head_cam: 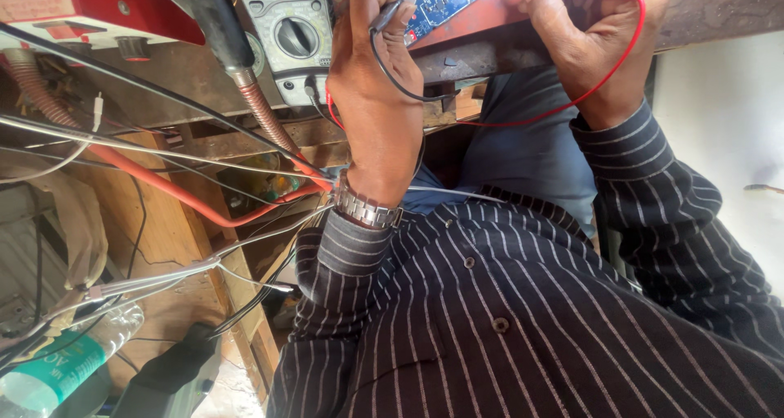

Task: The person uses a soldering iron on a small blue circuit board, then assembles a flip phone and powers it on to verify operation. They later use a multimeter to test points on the circuit board.

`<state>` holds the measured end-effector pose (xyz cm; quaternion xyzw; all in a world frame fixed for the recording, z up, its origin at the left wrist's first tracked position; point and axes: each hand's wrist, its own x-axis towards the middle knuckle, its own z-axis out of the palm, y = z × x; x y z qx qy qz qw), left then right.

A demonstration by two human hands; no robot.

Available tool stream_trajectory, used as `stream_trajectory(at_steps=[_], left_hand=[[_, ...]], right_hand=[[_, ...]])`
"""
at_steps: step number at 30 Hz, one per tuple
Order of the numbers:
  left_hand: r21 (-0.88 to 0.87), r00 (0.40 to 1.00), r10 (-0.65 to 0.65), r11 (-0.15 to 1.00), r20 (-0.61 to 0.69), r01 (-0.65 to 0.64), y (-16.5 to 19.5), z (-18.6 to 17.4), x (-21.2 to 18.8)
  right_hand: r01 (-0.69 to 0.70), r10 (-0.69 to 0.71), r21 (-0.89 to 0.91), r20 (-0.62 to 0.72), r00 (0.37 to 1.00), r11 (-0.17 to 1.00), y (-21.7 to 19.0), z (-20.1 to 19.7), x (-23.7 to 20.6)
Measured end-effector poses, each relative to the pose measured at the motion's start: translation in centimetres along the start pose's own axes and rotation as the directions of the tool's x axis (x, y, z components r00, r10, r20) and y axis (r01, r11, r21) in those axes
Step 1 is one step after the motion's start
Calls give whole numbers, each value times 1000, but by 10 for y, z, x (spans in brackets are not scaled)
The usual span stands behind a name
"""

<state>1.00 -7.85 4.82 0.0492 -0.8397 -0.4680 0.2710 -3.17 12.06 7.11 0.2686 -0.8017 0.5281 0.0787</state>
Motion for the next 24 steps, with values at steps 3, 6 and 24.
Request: stream_trajectory(at_steps=[3, 6, 24], left_hand=[[10, 1000, -1, 1000, 12, 1, 0, 0, 0], [3, 1000, -1, 1000, 13, 1, 0, 1, 0], [-28, 1000, 4, 1000, 23, -4, 0, -1, -1]], right_hand=[[-9, 9, 16, -1, 1000, 1000, 0, 0, 0], [-21, 21, 31, -1, 1000, 999, 0, 1, 0], [4, -4, 0, -6, 1000, 1000, 0, 0, -1]])
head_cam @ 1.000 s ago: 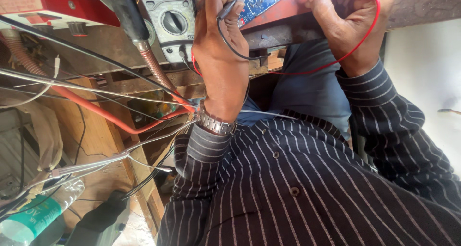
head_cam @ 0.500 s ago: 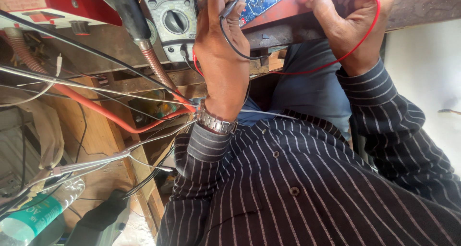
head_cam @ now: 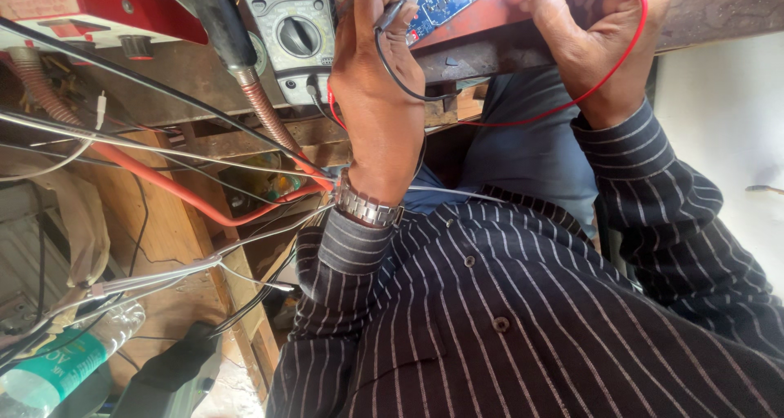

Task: The person uses a soldering iron on a small blue circuit board, then assembles a flip phone and powers it on to verify operation. They later use a multimeter to test points on the circuit board.

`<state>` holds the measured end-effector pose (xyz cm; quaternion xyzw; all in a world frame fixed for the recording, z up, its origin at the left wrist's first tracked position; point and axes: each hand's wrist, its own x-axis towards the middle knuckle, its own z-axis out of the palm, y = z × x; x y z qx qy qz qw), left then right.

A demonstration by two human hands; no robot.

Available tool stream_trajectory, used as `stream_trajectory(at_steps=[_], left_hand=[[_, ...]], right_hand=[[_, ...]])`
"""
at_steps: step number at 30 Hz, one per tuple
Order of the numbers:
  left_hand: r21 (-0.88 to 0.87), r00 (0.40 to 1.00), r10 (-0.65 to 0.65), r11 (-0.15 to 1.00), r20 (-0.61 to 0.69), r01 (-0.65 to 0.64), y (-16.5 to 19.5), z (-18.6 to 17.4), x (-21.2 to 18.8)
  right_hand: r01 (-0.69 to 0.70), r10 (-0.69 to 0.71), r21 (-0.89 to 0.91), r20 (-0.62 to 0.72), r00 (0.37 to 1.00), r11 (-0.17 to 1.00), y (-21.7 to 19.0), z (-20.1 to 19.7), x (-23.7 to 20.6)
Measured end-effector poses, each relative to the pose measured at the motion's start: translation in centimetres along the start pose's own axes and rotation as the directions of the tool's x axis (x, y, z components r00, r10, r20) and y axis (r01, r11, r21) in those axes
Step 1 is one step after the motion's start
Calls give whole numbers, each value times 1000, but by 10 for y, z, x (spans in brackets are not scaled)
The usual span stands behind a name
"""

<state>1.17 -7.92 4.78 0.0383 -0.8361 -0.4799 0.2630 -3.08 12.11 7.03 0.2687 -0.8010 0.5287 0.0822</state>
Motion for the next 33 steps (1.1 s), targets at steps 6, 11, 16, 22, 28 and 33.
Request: stream_trajectory(at_steps=[6, 11, 16, 22, 28, 33], left_hand=[[-3, 1000, -5, 1000, 2, 5, 0, 0, 0], [9, 1000, -5, 1000, -1, 5, 1, 0, 0], [12, 1000, 9, 1000, -11, -9, 0, 0, 0], [-10, 1000, 20, 1000, -23, -20, -2, 2, 0], [29, 1000, 13, 999, -18, -12, -3, 2, -1], [21, 999, 29, 999, -27, -28, -5, 4, -2]], right_hand=[[-7, 7, -35, -5, 1000, 999, -1, -1, 0], [3, -4, -36, -7, 1000, 999, 1, 0, 0], [-1, 0, -59, -9, 1000, 998, 3, -1, -1], [-9, 9, -38, -2, 1000, 999, 2, -1, -1], [0, 0, -18, 2, 1000, 1000, 0, -2, -2], [-10, 10, -23, -5, 1000, 1000, 0, -1, -1]])
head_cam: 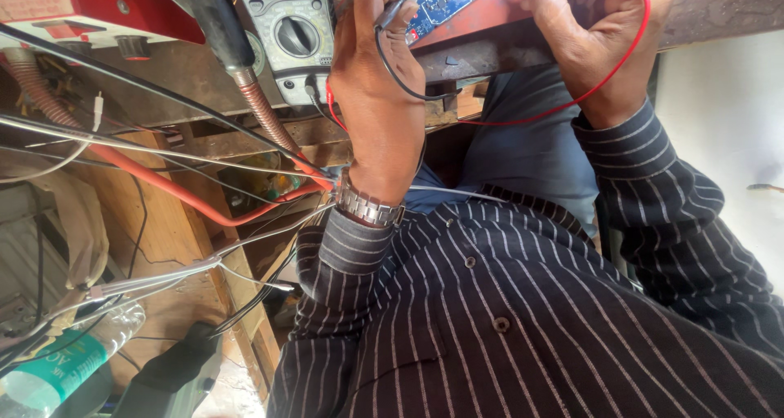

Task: The person uses a soldering iron on a small blue circuit board, then assembles a flip phone and powers it on to verify operation. They later use a multimeter to test points on the circuit board.

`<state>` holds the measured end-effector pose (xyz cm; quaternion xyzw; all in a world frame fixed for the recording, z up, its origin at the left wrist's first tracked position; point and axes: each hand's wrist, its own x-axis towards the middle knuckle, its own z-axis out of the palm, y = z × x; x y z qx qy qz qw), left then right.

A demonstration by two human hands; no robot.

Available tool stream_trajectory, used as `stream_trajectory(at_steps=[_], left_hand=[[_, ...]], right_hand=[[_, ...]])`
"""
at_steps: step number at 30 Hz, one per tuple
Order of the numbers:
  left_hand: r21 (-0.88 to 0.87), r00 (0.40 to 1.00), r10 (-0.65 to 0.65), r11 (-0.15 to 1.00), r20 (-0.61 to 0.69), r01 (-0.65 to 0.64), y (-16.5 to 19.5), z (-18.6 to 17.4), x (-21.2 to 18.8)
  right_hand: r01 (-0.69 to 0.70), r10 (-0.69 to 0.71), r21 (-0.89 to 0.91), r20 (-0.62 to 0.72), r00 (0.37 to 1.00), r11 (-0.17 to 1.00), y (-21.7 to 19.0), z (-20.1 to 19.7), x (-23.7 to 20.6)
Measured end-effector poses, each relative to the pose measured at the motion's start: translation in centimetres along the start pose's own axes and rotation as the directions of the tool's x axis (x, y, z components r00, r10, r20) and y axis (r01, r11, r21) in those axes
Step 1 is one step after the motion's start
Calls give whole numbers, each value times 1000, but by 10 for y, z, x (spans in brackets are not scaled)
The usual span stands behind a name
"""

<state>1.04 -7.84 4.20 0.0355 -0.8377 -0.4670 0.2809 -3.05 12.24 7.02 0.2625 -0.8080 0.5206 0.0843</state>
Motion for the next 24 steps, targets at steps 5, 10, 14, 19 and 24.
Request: stream_trajectory(at_steps=[5, 10, 14, 19, 24], left_hand=[[11, 1000, 6, 1000, -3, -6, -2, 1, 0], [9, 1000, 7, 1000, -1, -7, -2, 1, 0], [6, 1000, -15, 1000, 13, 15, 0, 0, 0], [17, 999, -23, 1000, 24, 22, 0, 0, 0], [7, 1000, 5, 1000, 23, -6, -1, 1, -1]], right_hand=[[6, -6, -11, 0, 1000, 1000, -1, 0, 1], [16, -16, -13, 9, 1000, 1000, -1, -1, 0], [29, -29, -7, 10, 1000, 1000, 0, -1, 0], [22, -22, 4, -1, 1000, 1000, 3, 1, -1], [25, -26, -38, -9, 1000, 999, 5, 0, -2]])
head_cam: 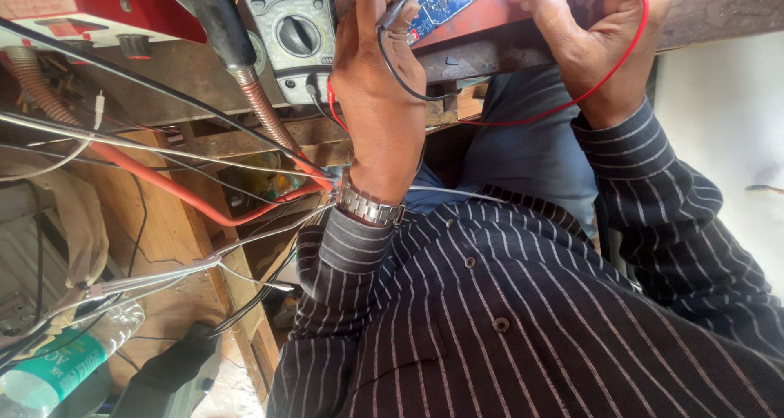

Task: The person uses a soldering iron on a small blue circuit board, then assembles a flip phone and powers it on to verify operation. They later use a multimeter to test points on the circuit board.

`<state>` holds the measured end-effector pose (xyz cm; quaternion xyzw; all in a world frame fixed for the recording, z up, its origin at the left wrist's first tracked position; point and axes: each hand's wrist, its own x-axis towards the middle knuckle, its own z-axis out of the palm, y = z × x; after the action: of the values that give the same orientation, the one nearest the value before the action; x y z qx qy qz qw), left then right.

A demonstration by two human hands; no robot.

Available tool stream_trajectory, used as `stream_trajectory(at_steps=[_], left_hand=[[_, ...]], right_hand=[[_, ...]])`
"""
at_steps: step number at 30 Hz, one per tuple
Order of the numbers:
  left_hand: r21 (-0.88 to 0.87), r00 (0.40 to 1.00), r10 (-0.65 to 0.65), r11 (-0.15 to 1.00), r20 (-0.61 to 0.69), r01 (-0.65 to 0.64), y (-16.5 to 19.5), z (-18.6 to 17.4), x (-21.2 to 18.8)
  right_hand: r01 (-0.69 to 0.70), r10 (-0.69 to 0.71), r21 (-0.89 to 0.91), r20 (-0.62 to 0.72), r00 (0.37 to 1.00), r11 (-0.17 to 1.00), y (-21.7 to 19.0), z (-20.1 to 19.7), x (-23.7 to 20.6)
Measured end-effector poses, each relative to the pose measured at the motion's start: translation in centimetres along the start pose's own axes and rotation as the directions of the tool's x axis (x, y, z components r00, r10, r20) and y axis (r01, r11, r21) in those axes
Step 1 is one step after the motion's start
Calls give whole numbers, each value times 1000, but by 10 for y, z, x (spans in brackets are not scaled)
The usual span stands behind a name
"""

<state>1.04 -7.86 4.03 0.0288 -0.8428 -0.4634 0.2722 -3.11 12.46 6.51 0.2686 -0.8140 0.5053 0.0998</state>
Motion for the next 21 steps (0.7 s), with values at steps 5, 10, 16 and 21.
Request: stream_trajectory(at_steps=[5, 10, 16, 21], left_hand=[[-8, 1000, 8, 1000, -3, -8, 0, 0, 1], [-20, 1000, -19, 1000, 4, 19, 3, -1, 1], [-12, 999, -30, 999, 17, 31, 5, -3, 3], [-19, 999, -30, 999, 19, 30, 6, -1, 4]], right_hand=[[-10, 10, -1, -2, 1000, 1000, 0, 1, -1], [-3, 3, -3, -7, 1000, 1000, 0, 1, 1], [-17, 17, -9, -6, 1000, 1000, -3, 0, 1], [-13, 13, 11, -5, 1000, 1000, -2, 1, 0]])
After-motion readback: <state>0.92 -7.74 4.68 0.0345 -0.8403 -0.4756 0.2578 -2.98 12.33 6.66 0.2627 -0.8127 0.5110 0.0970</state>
